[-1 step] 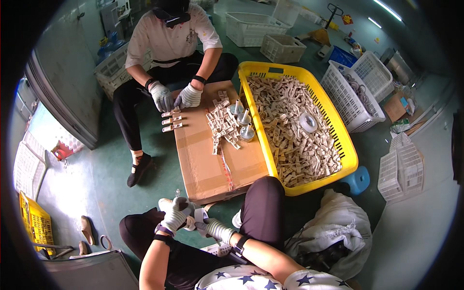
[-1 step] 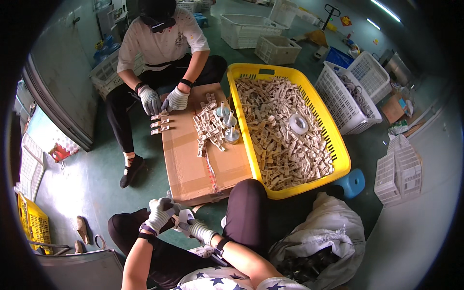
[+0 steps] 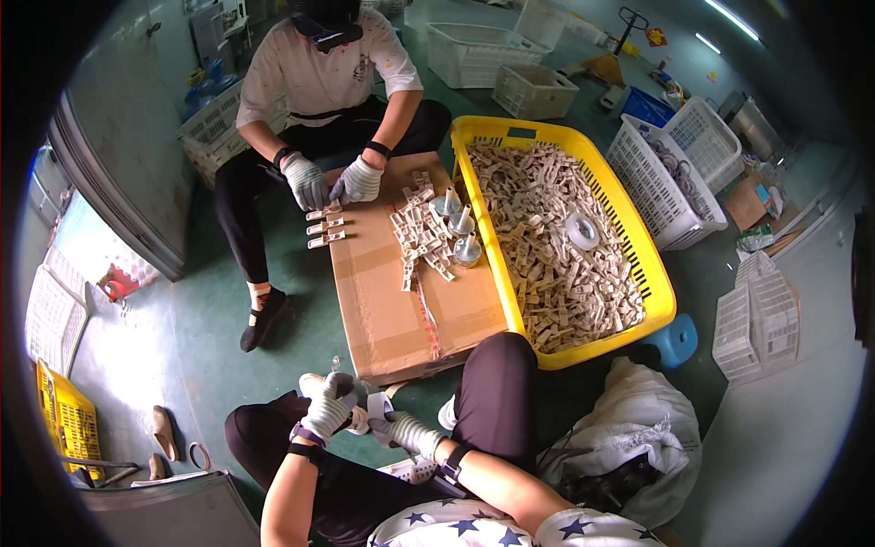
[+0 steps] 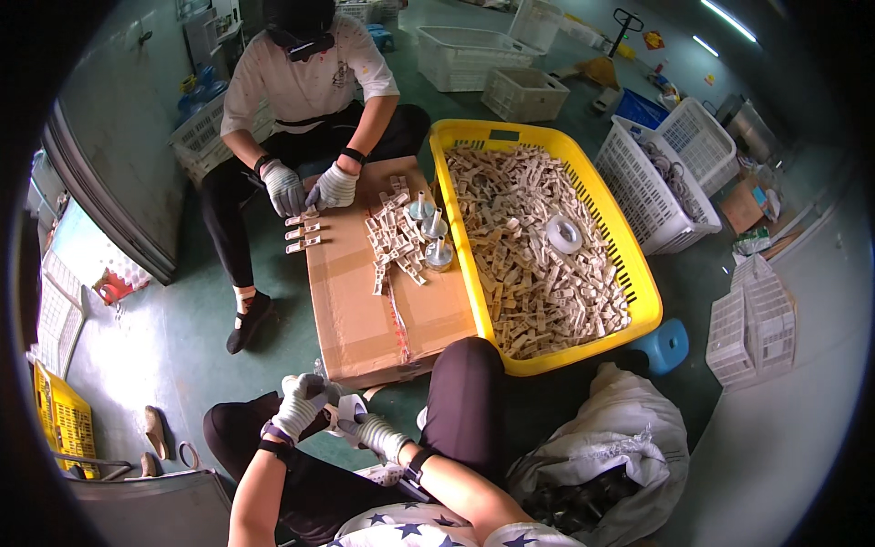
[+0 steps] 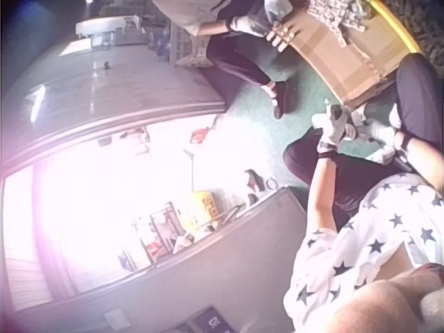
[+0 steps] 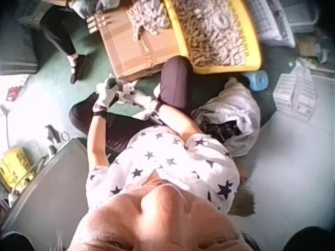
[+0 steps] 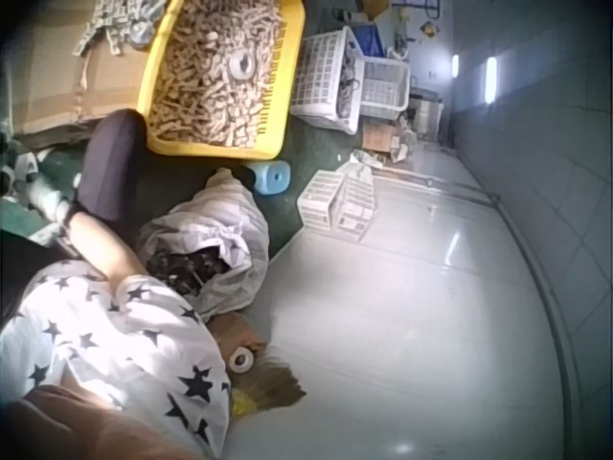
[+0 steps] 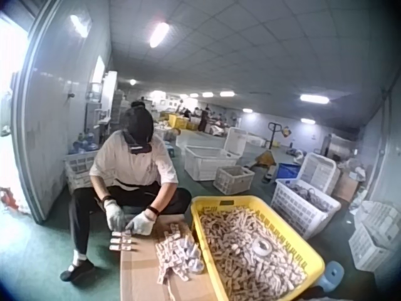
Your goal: Assembling and organizing industrial spring clips onto a cardboard surface and securing with tape.
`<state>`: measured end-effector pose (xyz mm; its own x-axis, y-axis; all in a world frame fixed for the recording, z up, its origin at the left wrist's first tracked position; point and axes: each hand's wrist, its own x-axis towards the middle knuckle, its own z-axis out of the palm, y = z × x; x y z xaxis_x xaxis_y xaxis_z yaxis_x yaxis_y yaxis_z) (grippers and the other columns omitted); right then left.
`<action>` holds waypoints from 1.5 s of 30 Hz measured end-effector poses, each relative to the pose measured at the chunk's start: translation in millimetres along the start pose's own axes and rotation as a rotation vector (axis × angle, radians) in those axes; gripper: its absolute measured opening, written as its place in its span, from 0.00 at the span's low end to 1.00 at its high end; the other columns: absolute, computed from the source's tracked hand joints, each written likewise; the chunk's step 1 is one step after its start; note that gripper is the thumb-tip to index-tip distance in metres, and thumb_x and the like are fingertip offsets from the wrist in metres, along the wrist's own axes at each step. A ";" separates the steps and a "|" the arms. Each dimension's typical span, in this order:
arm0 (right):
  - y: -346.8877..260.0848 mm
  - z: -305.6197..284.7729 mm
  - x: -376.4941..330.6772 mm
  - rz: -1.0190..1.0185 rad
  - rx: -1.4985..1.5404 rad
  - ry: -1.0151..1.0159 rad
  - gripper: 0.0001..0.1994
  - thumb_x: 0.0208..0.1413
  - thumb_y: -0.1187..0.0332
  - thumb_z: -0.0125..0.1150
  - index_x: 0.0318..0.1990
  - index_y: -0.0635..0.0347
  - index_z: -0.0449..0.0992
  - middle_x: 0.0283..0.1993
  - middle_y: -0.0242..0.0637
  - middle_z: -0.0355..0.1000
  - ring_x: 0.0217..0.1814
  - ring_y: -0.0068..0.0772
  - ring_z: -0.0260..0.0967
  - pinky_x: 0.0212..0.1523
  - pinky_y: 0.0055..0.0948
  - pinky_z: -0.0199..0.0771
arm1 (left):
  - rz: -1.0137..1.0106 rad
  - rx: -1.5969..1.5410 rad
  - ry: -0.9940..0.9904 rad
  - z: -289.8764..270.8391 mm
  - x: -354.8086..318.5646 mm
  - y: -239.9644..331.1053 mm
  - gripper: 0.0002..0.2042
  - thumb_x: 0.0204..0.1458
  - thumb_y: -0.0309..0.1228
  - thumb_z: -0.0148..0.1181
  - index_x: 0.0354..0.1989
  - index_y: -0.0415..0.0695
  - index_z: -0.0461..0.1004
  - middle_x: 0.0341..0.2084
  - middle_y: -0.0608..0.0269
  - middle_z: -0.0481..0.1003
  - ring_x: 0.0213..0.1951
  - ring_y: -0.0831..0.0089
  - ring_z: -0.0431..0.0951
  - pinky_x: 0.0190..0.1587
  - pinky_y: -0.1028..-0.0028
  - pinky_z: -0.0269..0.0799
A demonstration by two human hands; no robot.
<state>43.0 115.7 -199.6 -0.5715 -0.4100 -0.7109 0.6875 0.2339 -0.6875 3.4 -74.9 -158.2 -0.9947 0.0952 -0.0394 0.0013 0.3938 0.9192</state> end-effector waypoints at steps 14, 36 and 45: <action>13.2 -5.3 -16.6 -0.109 0.186 -0.127 0.13 0.63 0.60 0.52 0.48 0.57 0.75 0.36 0.20 0.68 0.36 0.14 0.59 0.39 0.19 0.64 | 0.417 0.207 -0.496 22.7 -0.7 4.7 0.31 0.40 0.21 0.67 0.56 0.49 0.66 0.48 0.55 0.68 0.52 0.55 0.69 0.53 0.61 0.67; -48.3 12.5 -91.1 -0.063 0.351 -0.150 0.14 0.58 0.56 0.59 0.43 0.57 0.77 0.33 0.22 0.72 0.32 0.14 0.64 0.35 0.18 0.64 | -0.179 -0.334 -0.391 41.0 -28.6 -5.6 0.14 0.54 0.20 0.54 0.49 0.36 0.71 0.40 0.64 0.75 0.40 0.76 0.75 0.45 0.73 0.71; -42.1 4.2 -94.5 -0.045 0.373 -0.320 0.14 0.60 0.67 0.57 0.51 0.59 0.71 0.44 0.29 0.72 0.42 0.21 0.68 0.44 0.23 0.70 | -0.329 -0.751 -0.329 58.7 -27.3 -52.3 0.14 0.49 0.18 0.60 0.46 0.39 0.75 0.38 0.64 0.76 0.38 0.78 0.75 0.43 0.75 0.73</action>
<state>70.0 140.9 -102.9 -0.4784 -0.6761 -0.5604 0.8123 -0.0982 -0.5749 36.6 -44.5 -228.2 -0.8526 0.3867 -0.3513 -0.4627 -0.2466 0.8515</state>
